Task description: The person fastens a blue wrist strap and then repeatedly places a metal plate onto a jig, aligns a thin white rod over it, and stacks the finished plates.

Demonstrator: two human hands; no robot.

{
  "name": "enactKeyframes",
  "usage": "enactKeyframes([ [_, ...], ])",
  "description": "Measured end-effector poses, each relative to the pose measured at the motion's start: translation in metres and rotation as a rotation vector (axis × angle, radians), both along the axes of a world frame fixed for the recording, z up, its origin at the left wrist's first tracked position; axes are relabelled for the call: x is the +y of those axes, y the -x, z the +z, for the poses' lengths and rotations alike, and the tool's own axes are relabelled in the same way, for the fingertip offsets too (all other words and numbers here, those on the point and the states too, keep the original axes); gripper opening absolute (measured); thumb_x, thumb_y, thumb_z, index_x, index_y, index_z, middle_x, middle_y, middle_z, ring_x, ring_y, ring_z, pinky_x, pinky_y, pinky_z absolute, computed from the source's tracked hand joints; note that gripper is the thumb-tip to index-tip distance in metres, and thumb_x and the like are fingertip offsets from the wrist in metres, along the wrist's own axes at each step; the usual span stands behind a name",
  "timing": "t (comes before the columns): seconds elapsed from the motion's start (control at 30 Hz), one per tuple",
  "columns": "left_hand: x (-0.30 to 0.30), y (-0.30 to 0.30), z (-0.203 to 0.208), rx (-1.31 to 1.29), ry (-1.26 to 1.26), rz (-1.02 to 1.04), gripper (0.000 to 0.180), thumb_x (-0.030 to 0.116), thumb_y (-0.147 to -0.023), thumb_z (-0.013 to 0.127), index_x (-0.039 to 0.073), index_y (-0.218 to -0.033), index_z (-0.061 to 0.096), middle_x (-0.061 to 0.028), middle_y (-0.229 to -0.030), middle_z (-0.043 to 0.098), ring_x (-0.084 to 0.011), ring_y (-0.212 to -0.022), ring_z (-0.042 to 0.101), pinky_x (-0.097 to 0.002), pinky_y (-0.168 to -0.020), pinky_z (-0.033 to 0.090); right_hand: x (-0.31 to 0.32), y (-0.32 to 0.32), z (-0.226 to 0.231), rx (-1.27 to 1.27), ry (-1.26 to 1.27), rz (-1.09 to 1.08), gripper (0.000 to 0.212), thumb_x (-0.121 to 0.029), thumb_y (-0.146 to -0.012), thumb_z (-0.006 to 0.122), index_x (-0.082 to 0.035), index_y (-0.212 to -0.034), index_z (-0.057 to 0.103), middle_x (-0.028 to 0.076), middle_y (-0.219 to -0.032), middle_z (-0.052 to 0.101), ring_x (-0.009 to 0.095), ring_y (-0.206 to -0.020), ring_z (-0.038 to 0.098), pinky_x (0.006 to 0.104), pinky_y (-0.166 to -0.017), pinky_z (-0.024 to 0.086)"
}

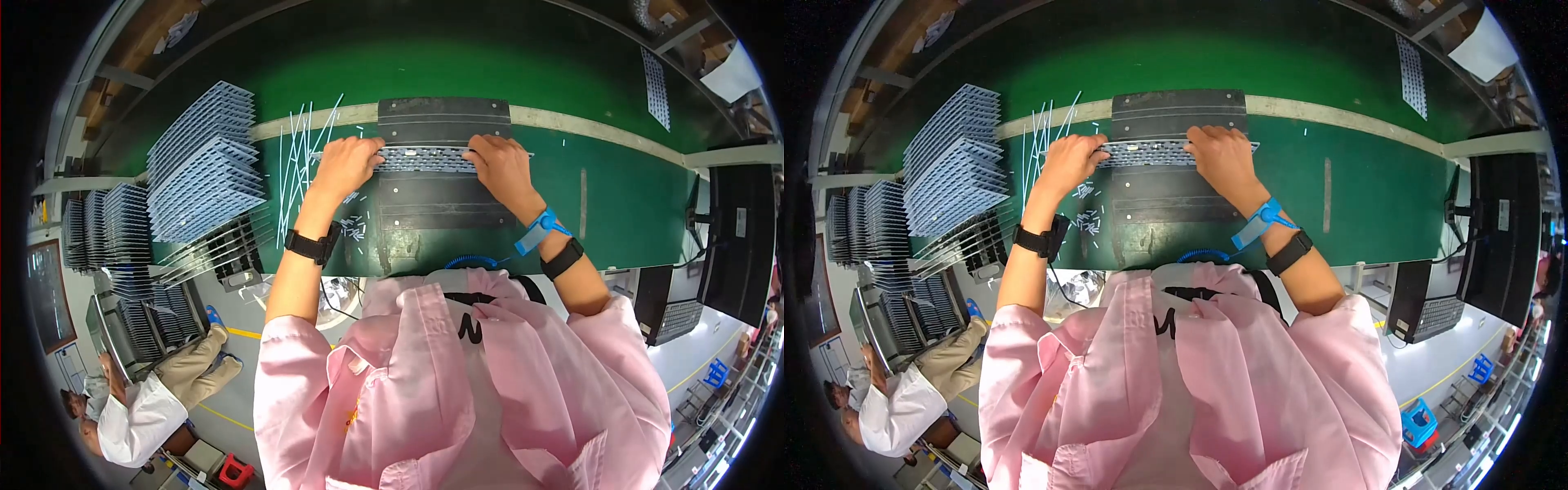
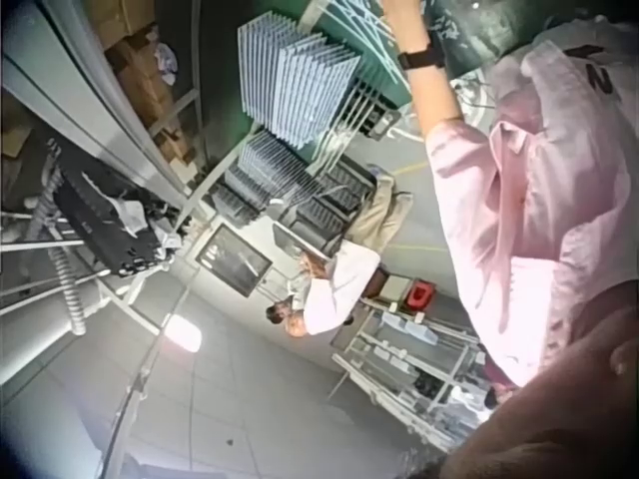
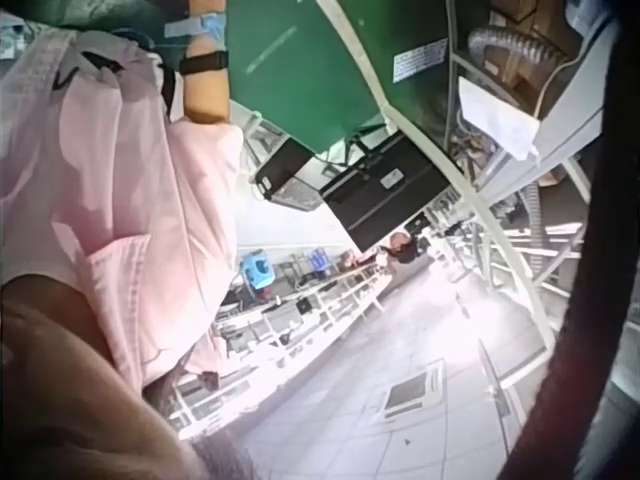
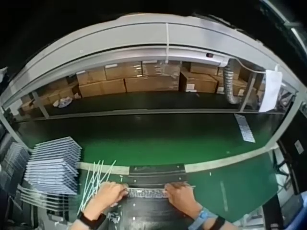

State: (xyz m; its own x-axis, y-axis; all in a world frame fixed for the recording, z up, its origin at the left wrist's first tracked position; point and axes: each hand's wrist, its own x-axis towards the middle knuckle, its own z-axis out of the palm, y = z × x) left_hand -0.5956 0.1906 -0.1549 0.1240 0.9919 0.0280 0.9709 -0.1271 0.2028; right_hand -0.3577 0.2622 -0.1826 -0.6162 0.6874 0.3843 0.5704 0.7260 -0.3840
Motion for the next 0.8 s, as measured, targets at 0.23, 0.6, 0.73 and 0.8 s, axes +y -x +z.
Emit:
enactKeyframes([
  [0.23, -0.011, 0.003, -0.008, -0.052, -0.09, -0.037, 0.015, 0.021, -0.074, 0.058, 0.008, -0.081, 0.056, -0.0133, -0.06, 0.055, -0.0315, -0.061, 0.055, -0.0411, -0.052, 0.041, -0.004, -0.001, -0.001, 0.011, 0.039, 0.026, 0.015, -0.021, -0.075, 0.058, -0.009, -0.072, 0.049, 0.008, -0.064, 0.052, 0.027, -0.062, 0.053, 0.0369, -0.054, 0.041],
  [0.6, 0.041, 0.022, -0.019, -0.132, 0.068, -0.03, 0.023, 0.017, -0.068, 0.063, 0.004, -0.087, 0.059, -0.0153, -0.071, 0.06, -0.0306, -0.07, 0.058, -0.0411, -0.06, 0.043, 0.059, 0.0, -0.018, -0.187, 0.053, 0.07, 0.022, -0.028, -0.074, 0.059, -0.007, -0.08, 0.053, 0.012, -0.076, 0.057, 0.028, -0.077, 0.055, 0.0364, -0.069, 0.04],
  [0.73, 0.099, 0.058, -0.064, -0.356, 0.162, 0.043, 0.029, 0.02, -0.065, 0.067, 0.003, -0.087, 0.059, -0.0162, -0.075, 0.06, -0.0306, -0.078, 0.058, -0.0395, -0.067, 0.043, 0.107, 0.025, -0.048, -0.333, 0.293, 0.053, 0.031, -0.031, -0.072, 0.061, -0.007, -0.091, 0.057, 0.015, -0.084, 0.058, 0.027, -0.087, 0.055, 0.0363, -0.079, 0.037],
  [0.8, 0.117, 0.063, -0.066, -0.376, 0.516, 0.073, 0.033, 0.022, -0.063, 0.069, 0.002, -0.088, 0.059, -0.0158, -0.08, 0.06, -0.0302, -0.08, 0.057, -0.0375, -0.07, 0.042, 0.12, 0.03, -0.063, -0.411, 0.427, 0.042, 0.035, -0.032, -0.072, 0.062, -0.006, -0.095, 0.057, 0.016, -0.087, 0.058, 0.027, -0.09, 0.054, 0.0362, -0.082, 0.036],
])
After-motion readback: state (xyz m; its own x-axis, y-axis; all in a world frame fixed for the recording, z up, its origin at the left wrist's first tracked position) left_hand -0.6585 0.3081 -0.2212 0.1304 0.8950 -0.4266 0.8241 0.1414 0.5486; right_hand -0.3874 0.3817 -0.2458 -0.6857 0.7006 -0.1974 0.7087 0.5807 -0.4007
